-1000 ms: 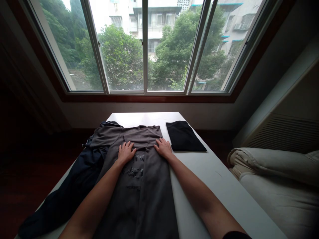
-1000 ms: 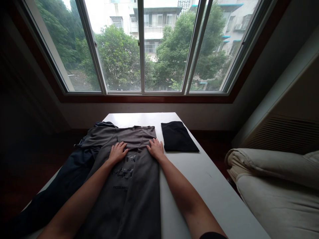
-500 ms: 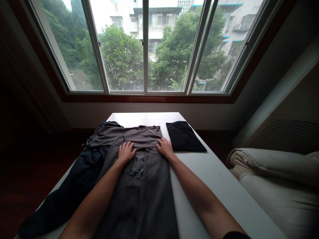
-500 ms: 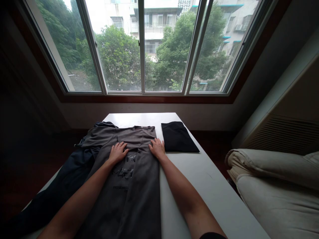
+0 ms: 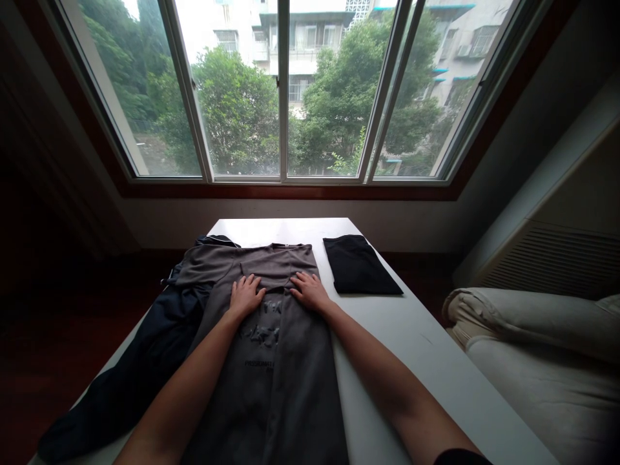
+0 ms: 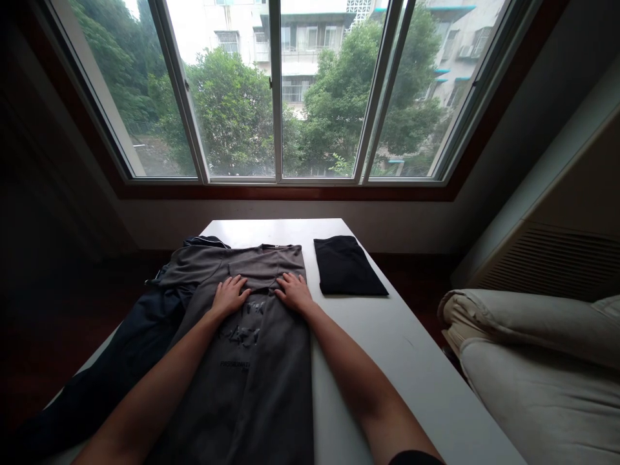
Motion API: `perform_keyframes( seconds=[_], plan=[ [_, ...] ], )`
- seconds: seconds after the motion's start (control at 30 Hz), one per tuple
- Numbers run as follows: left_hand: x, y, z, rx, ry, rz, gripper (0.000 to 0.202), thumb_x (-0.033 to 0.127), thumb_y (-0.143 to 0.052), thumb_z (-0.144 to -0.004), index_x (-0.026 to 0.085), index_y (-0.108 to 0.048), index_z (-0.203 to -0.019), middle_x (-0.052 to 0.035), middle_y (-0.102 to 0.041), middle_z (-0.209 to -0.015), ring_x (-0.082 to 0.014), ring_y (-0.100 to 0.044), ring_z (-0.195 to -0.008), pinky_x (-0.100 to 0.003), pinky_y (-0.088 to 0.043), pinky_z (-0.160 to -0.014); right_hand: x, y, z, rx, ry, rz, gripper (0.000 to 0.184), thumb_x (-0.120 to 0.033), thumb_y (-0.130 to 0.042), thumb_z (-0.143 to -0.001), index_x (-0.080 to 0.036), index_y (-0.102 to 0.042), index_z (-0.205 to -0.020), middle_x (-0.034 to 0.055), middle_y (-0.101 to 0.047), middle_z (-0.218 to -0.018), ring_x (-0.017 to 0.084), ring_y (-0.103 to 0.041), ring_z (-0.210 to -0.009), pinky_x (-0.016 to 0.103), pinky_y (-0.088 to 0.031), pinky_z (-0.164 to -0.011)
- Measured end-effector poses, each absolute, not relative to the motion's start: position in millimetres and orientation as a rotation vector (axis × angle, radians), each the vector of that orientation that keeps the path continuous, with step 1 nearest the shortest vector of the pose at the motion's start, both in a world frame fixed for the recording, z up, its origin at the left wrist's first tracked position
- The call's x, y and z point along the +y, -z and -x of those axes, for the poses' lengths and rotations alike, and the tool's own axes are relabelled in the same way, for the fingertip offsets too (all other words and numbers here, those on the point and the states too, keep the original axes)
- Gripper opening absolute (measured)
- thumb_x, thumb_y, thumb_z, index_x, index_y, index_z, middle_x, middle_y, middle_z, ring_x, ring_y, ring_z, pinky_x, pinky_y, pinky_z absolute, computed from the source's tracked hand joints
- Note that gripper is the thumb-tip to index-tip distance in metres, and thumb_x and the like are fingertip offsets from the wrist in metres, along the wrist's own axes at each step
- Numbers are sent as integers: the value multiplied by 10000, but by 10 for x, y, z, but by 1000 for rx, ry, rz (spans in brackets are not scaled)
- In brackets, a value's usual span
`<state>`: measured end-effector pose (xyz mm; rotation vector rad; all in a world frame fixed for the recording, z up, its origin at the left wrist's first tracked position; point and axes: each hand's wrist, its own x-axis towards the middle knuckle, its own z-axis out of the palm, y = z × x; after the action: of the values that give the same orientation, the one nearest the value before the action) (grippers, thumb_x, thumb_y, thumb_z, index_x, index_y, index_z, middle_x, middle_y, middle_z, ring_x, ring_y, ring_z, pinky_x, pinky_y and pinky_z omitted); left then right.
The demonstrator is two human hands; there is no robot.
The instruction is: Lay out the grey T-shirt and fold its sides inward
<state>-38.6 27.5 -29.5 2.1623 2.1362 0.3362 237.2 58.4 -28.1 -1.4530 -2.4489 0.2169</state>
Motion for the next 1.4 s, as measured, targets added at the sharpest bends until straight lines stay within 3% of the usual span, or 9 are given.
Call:
perform_keyframes(
  seconds=[0.13,0.3,0.47,0.63,0.77,1.0,1.1,1.2,1.4],
  plan=[
    [276,298,392,2135,-326,-2168,571,550,-491,-1055,310,-549,-1570,-82,-411,-1727,-373,-332,-1590,-621,-252,-1286,635,262,-2493,-2326,-125,1623,498,-464,-537,-1082,-261,-599,-1532,133,-467,-1677,319,-352,-1597,576,-224,-1307],
    [277,298,395,2112,-381,-2236,536,505,-530,-1054,269,-593,-1532,-109,-459,-1693,-362,-337,-1588,-610,-261,-1290,576,268,-2361,-2479,-182,1266,528,-454,-583,-1065,-286,-568,-1565,95,-434,-1705,285,-333,-1613,521,-254,-1318],
    [249,284,299,1736,-445,-2484,493,467,-549,-1059,325,-594,-1529,-38,-465,-1694,-272,-336,-1601,-503,-246,-1324,553,343,-2266,-2511,-257,1277,548,-490,-579,-1063,-299,-561,-1576,96,-435,-1703,308,-373,-1595,531,-291,-1308],
    [263,278,370,1969,-346,-2283,531,524,-475,-1083,315,-550,-1565,-70,-419,-1723,-327,-321,-1607,-605,-226,-1304,595,350,-2350,-2460,-264,1372,555,-489,-558,-1072,-265,-558,-1580,105,-448,-1694,297,-369,-1598,503,-287,-1315],
    [300,260,497,2138,-362,-2147,537,523,-366,-1115,291,-549,-1563,-94,-430,-1714,-319,-371,-1578,-570,-264,-1290,605,350,-2361,-2459,-269,1369,548,-489,-567,-1067,-279,-567,-1573,95,-452,-1693,295,-368,-1599,501,-290,-1315],
    [270,254,422,1958,-333,-2352,556,550,-489,-1063,323,-548,-1567,-55,-426,-1720,-318,-302,-1610,-563,-225,-1312,614,358,-2363,-2469,-276,1364,548,-487,-570,-1065,-267,-572,-1567,99,-449,-1694,297,-364,-1601,503,-287,-1317],
    [257,238,506,2243,-358,-2209,573,582,-496,-1043,255,-625,-1496,-132,-491,-1666,-388,-341,-1575,-623,-183,-1306,612,354,-2371,-2471,-272,1363,545,-490,-572,-1065,-274,-574,-1566,99,-452,-1692,294,-368,-1599,498,-290,-1315],
    [253,198,613,2448,-431,-2135,558,538,-491,-1045,198,-654,-1457,-169,-518,-1631,-401,-330,-1576,-618,-147,-1318,609,352,-2374,-2466,-262,1361,541,-487,-575,-1064,-277,-580,-1562,96,-462,-1686,290,-372,-1596,486,-298,-1311],
    [235,42,503,2189,-514,-2355,508,431,-454,-1073,250,-604,-1523,-91,-479,-1678,-326,-329,-1593,-568,-184,-1335,613,360,-2370,-2457,-258,1365,537,-497,-582,-1060,-290,-587,-1555,89,-473,-1679,291,-382,-1591,490,-310,-1307]
  ],
)
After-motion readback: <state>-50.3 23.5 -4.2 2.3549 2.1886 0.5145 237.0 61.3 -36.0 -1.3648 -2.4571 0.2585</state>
